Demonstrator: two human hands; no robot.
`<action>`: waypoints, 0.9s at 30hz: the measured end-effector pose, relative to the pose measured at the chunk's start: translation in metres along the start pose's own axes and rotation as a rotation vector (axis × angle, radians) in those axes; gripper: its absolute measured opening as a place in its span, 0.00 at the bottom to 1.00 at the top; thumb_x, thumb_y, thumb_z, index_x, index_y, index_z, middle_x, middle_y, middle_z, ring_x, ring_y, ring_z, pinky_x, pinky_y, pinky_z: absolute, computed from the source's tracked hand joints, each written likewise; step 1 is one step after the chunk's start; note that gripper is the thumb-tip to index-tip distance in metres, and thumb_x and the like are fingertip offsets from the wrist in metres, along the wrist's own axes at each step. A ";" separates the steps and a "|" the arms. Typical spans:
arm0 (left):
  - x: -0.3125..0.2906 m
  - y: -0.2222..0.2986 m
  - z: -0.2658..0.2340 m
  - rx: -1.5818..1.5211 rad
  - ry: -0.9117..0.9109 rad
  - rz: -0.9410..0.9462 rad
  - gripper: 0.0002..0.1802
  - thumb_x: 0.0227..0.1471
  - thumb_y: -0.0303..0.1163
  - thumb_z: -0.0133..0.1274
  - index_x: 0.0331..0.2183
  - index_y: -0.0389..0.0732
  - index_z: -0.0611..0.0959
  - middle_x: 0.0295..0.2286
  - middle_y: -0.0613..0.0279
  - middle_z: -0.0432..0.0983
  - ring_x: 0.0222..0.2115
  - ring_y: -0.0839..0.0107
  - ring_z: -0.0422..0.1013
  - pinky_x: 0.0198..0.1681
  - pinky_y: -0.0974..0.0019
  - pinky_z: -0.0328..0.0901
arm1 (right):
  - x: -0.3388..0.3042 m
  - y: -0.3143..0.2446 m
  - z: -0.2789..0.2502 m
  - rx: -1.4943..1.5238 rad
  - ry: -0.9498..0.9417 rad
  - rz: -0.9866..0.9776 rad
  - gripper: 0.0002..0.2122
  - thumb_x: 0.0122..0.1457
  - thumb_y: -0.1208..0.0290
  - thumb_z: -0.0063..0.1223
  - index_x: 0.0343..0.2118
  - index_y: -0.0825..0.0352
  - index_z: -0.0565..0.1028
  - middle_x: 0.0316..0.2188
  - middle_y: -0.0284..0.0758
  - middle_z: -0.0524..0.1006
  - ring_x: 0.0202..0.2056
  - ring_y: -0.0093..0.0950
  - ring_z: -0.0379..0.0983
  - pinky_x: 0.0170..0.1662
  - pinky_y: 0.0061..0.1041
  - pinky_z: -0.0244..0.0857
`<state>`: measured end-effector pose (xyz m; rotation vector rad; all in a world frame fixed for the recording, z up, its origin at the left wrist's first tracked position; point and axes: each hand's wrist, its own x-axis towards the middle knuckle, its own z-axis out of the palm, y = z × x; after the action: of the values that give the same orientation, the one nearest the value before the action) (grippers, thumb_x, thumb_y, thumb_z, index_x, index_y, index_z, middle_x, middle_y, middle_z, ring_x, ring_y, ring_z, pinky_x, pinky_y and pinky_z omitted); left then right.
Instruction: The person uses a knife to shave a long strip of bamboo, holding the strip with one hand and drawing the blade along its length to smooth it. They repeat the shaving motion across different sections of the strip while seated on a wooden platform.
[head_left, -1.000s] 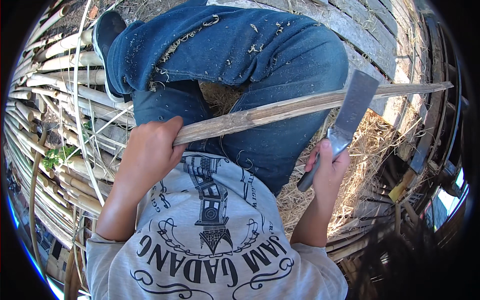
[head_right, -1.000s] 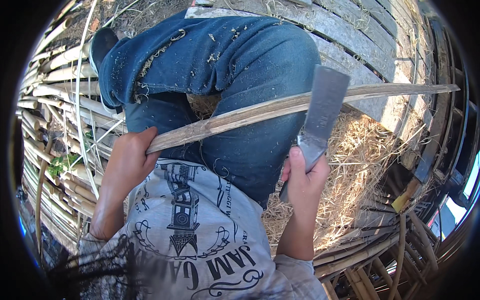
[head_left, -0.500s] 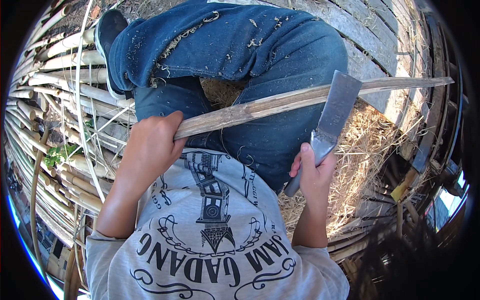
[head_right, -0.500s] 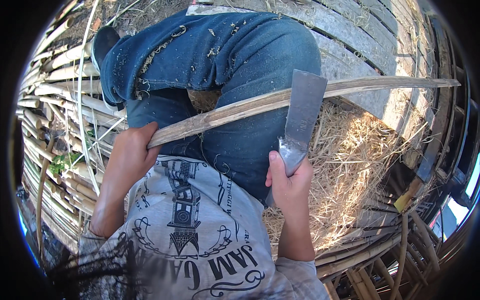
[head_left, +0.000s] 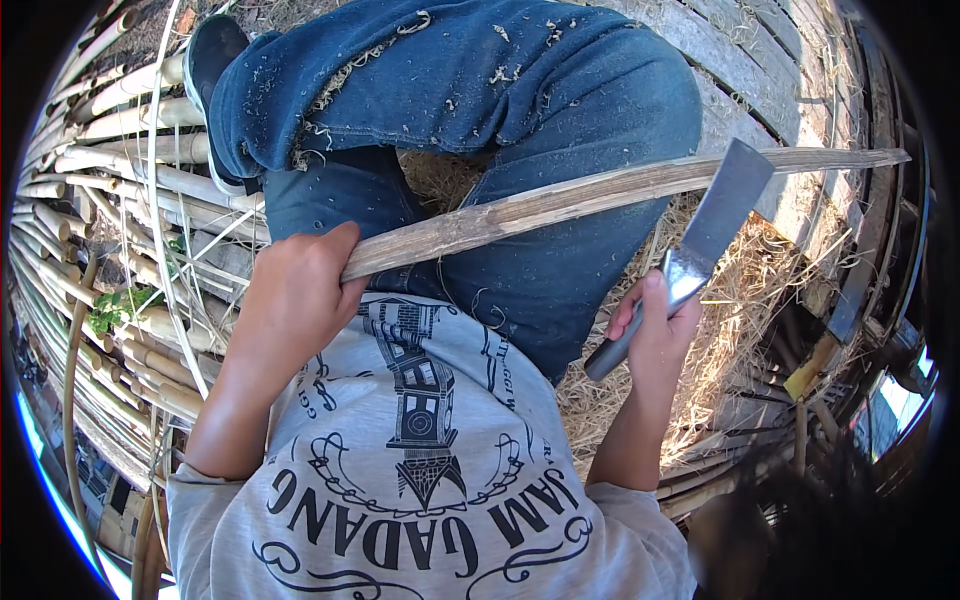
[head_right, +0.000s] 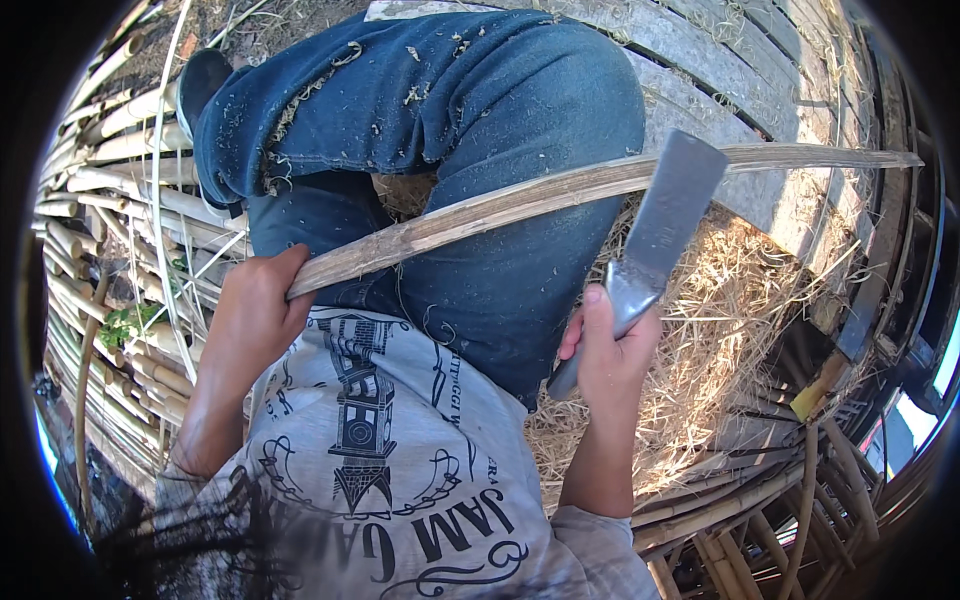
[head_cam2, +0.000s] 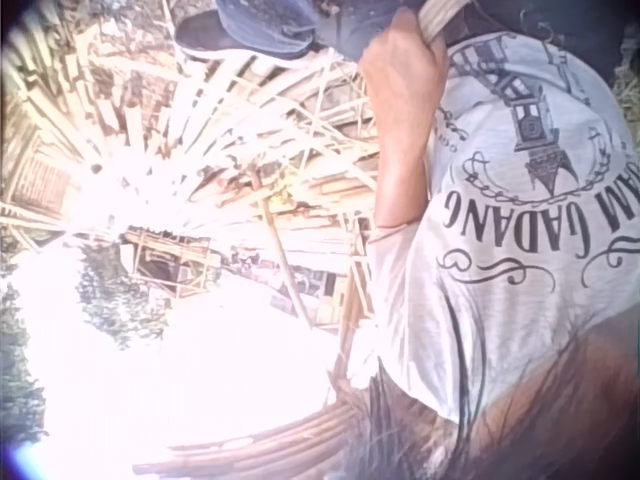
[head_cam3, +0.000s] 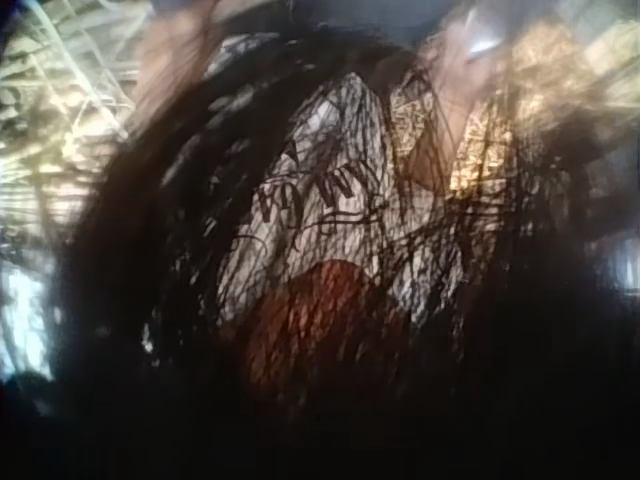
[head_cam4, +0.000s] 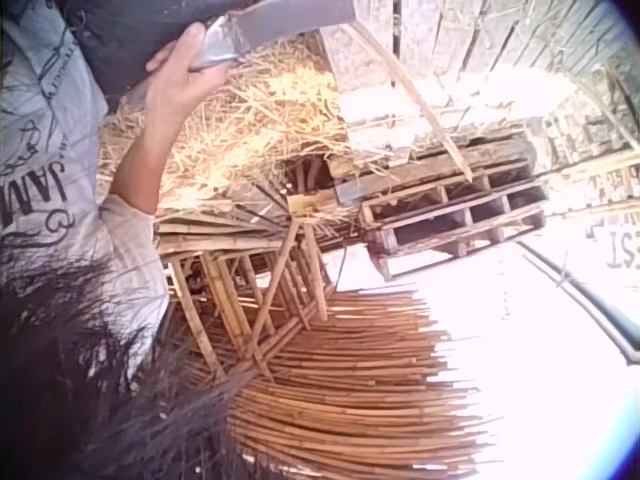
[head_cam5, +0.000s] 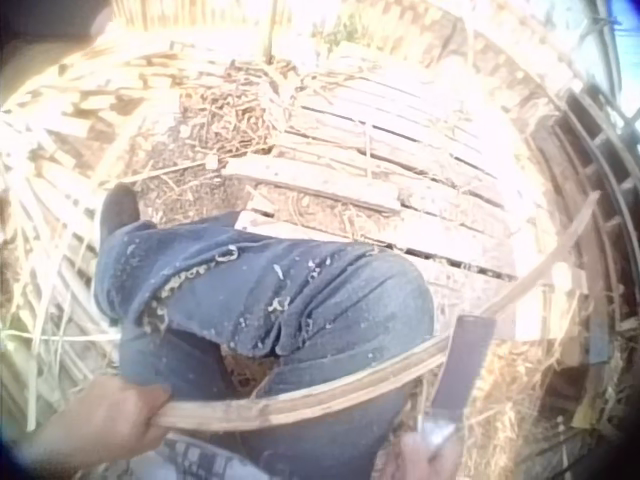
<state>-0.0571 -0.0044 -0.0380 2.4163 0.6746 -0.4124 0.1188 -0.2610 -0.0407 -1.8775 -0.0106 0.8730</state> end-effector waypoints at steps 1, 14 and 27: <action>0.002 -0.001 0.001 0.007 0.015 0.012 0.08 0.41 0.26 0.57 0.25 0.36 0.74 0.17 0.47 0.72 0.22 0.47 0.72 0.26 0.50 0.65 | -0.004 0.000 0.008 -0.053 -0.080 0.074 0.10 0.57 0.68 0.56 0.28 0.70 0.71 0.15 0.30 0.71 0.17 0.18 0.68 0.21 0.17 0.60; 0.001 -0.010 0.001 0.020 0.015 -0.019 0.09 0.39 0.26 0.57 0.26 0.36 0.73 0.17 0.46 0.71 0.22 0.46 0.71 0.26 0.50 0.64 | -0.003 -0.004 0.013 -0.106 -0.007 -0.078 0.07 0.59 0.73 0.53 0.31 0.71 0.69 0.15 0.29 0.69 0.14 0.15 0.65 0.18 0.16 0.58; -0.002 -0.007 0.007 -0.065 0.020 -0.049 0.06 0.40 0.23 0.51 0.25 0.33 0.73 0.18 0.40 0.68 0.24 0.40 0.68 0.27 0.48 0.61 | 0.007 -0.008 0.002 0.046 0.091 -0.076 0.10 0.62 0.69 0.50 0.30 0.71 0.69 0.12 0.32 0.68 0.12 0.18 0.65 0.15 0.17 0.59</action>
<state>-0.0631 -0.0045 -0.0454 2.3497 0.7464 -0.3812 0.1252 -0.2532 -0.0387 -1.8601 -0.0058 0.7292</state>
